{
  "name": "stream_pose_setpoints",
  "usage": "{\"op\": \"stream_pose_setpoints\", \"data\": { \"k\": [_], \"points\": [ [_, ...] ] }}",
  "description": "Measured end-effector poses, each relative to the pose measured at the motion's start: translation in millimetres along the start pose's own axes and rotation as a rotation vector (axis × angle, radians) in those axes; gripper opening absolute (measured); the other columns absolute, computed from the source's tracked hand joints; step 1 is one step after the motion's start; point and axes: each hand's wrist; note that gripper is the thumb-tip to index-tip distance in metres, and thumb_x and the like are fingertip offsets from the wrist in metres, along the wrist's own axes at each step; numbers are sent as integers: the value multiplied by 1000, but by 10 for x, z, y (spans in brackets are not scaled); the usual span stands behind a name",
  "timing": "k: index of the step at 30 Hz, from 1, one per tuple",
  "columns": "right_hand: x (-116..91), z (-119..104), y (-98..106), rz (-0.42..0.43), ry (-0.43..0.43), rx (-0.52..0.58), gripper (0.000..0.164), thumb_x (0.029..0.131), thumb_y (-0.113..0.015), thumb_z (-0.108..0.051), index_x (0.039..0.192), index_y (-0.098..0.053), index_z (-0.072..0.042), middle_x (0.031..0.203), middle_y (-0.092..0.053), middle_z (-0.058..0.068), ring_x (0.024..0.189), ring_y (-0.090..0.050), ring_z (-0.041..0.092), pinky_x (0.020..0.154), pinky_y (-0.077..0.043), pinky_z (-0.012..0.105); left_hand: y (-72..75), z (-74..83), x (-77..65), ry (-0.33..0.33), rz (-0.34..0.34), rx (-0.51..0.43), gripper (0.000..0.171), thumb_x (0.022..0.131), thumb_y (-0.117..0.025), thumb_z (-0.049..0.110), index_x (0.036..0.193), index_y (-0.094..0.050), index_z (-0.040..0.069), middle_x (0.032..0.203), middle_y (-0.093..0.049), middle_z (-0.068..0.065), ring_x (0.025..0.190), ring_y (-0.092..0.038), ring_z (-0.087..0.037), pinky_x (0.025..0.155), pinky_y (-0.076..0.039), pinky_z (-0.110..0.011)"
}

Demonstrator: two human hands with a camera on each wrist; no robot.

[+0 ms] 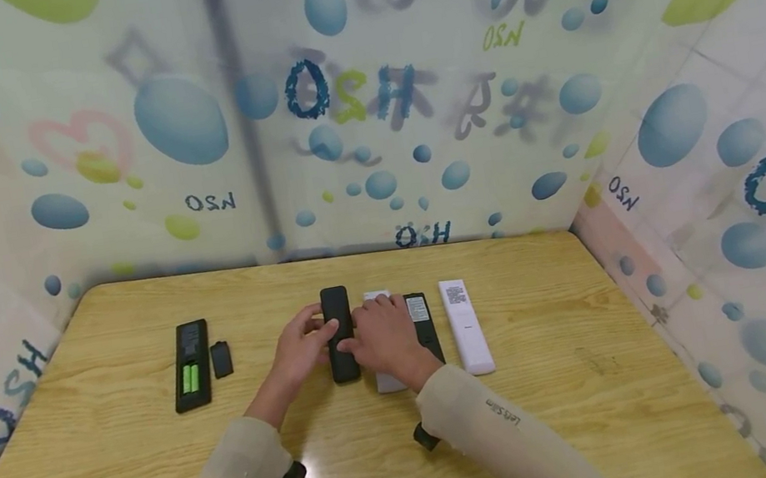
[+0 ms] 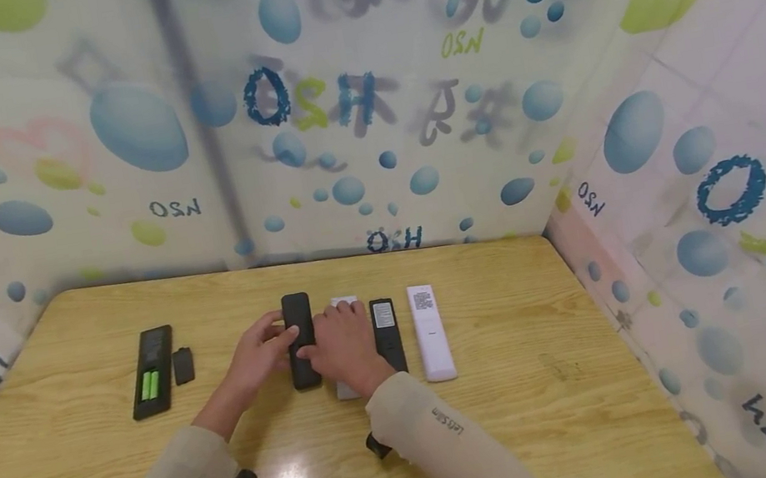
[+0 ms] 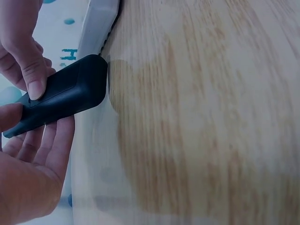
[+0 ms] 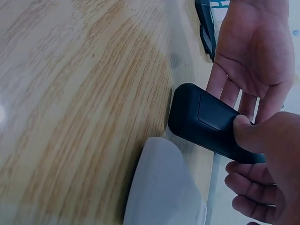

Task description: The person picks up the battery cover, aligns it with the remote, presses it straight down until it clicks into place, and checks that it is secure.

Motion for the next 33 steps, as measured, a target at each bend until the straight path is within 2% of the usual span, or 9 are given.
{"op": "stream_pose_setpoints", "data": {
  "k": [9,20,27,33],
  "points": [
    [-47,37,39,1,31,2,54,90,-52,-65,117,-68,-21,112,-67,-3,115,-55,22,107,-37,46,4,9,-15,-6,4,-27,43,100,-56,27,140,-47,13,128,-54,-19,100,-65,-24,79,-58,-37],
    [-135,88,126,27,49,5,53,92,-50,-64,121,-66,-23,119,-66,-3,114,-53,21,106,-37,43,24,67,-78,-10,-6,-34,46,100,-55,29,141,-45,10,133,-53,-22,106,-64,-28,82,-58,-41],
    [-188,154,104,59,65,4,53,92,-51,-63,124,-63,-23,123,-63,-2,116,-52,20,106,-37,43,8,38,-86,-7,-9,-3,47,99,-56,27,140,-46,7,133,-55,-24,105,-65,-29,77,-59,-40],
    [-240,226,73,73,74,-2,52,93,-51,-62,125,-62,-22,127,-61,-2,119,-52,21,108,-36,43,-19,-28,-75,4,-19,33,45,99,-58,27,137,-50,4,127,-58,-25,94,-66,-25,75,-58,-40]
  ]
}}
Point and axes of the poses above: each hand's wrist, its own x-axis towards the middle knuckle, its own y-axis out of the back of the hand, z = x × y
